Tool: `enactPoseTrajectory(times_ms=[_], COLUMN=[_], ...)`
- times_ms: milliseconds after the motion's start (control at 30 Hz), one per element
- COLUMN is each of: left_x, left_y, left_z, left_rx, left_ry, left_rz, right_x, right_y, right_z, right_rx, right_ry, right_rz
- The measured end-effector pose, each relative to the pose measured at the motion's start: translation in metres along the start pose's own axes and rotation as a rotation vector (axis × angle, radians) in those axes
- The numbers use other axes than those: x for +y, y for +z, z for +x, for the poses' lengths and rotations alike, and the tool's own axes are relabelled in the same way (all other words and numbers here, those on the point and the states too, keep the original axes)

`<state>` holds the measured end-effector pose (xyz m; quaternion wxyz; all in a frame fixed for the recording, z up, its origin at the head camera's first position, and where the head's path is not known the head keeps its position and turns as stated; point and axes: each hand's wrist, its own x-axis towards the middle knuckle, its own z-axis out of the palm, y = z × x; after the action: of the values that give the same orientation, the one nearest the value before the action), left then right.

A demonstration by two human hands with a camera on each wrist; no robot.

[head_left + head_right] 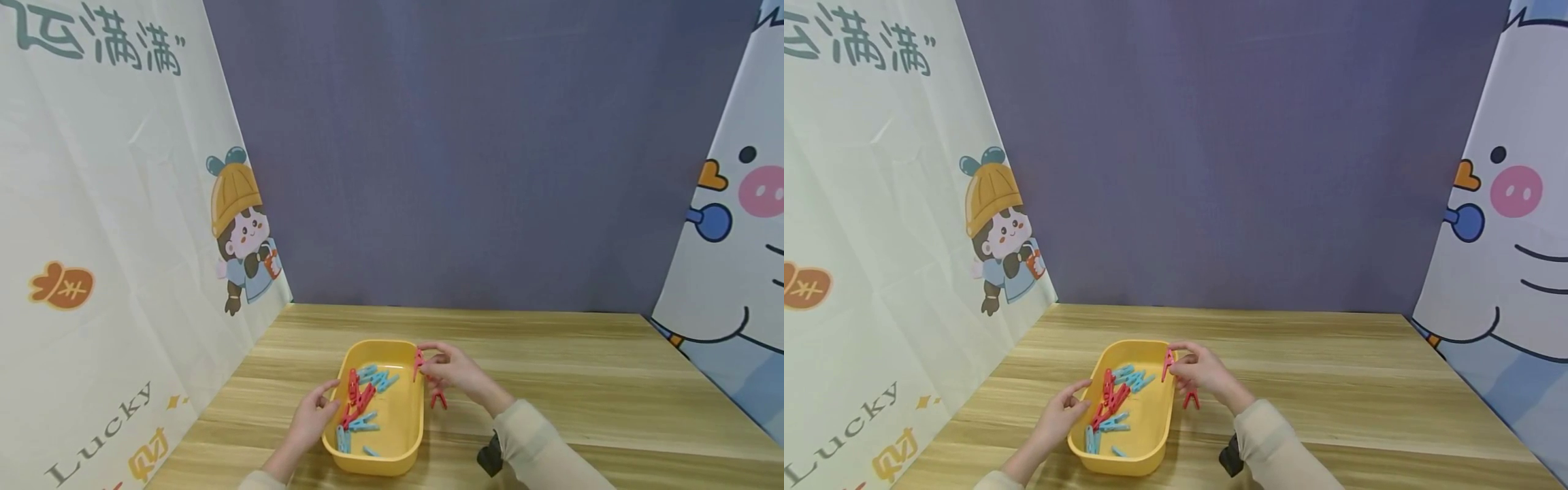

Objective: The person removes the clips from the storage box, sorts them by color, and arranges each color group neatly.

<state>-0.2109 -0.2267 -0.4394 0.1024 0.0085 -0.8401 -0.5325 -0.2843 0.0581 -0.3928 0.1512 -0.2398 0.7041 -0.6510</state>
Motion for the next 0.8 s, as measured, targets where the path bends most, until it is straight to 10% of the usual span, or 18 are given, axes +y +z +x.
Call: enactPoseTrajectory(times_ms=[800], left_x=[0.002], left_y=[0.003], left_z=[-0.001], left_rx=[0.005], left_ry=[0.0], left_rz=[-0.005], right_x=[0.009], right_y=[-0.023], right_z=[-0.007], right_rx=[0.034], right_ry=[0.006], right_rz=[-0.008])
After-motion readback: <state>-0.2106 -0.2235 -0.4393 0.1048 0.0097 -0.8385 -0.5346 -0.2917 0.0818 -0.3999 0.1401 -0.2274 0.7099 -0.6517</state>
